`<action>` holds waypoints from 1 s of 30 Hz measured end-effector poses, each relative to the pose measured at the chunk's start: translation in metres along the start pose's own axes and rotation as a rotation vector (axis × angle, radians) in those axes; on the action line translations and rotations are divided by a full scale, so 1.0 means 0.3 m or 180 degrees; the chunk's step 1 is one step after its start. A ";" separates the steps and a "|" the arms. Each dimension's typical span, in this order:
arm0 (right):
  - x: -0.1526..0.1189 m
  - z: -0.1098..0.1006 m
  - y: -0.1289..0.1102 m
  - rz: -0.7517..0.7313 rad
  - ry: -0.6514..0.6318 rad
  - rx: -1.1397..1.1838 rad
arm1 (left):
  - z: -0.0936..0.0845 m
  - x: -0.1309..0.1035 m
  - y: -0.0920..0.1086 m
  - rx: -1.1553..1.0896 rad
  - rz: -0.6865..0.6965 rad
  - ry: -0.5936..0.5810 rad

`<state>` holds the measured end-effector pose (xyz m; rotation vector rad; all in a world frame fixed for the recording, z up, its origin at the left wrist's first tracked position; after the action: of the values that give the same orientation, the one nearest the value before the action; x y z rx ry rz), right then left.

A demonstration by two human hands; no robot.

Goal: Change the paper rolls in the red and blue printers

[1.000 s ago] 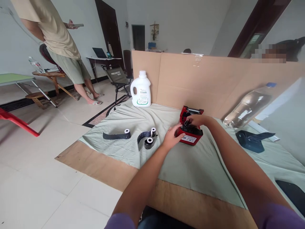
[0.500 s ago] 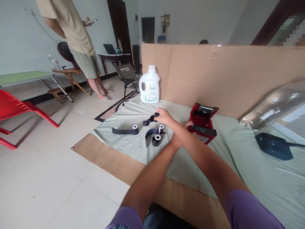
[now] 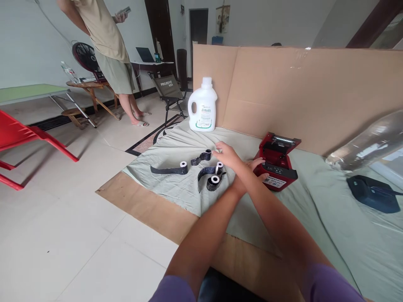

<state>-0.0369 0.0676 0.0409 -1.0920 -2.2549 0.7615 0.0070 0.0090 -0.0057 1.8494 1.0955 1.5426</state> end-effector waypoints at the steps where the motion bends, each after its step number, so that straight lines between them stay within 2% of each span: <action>1: -0.026 -0.020 0.005 -0.0168 -0.0031 0.0099 | 0.000 -0.001 -0.001 -0.0015 -0.0001 -0.0032; 3: -0.074 -0.048 0.017 -0.0336 -0.0235 0.0173 | 0.001 -0.001 -0.002 -0.0039 -0.0023 -0.0076; 6: -0.127 -0.065 0.037 -0.0257 -0.0518 0.0138 | 0.004 -0.002 -0.002 -0.0032 -0.0061 -0.0090; 14: -0.179 -0.041 0.022 -0.0238 -0.0795 -0.0062 | 0.001 -0.010 0.008 0.0141 -0.0192 -0.0281; 16: -0.186 -0.045 0.012 -0.0257 -0.0731 -0.0114 | 0.002 -0.010 0.008 0.0157 -0.0157 -0.0297; 20: -0.195 -0.075 -0.005 -0.0468 -0.0294 0.0192 | 0.001 -0.015 0.008 0.0128 -0.0071 -0.0141; 24: -0.194 -0.104 -0.010 -0.0720 -0.0061 0.0921 | 0.005 -0.015 -0.001 0.0002 -0.0028 -0.0159; 30: -0.197 -0.165 -0.003 -0.0356 -0.0073 0.2103 | 0.006 -0.018 -0.023 -0.0105 0.0037 -0.0215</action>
<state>0.0271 0.0319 0.0647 -0.6325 -1.8366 1.3411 0.0067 0.0084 -0.0146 1.8749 1.0248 1.4845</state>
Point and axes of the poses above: each hand's wrist, its own x-axis towards the middle knuckle, its own z-axis out of the palm, y = z × x, the point moved 2 cm from there along x, towards the middle knuckle
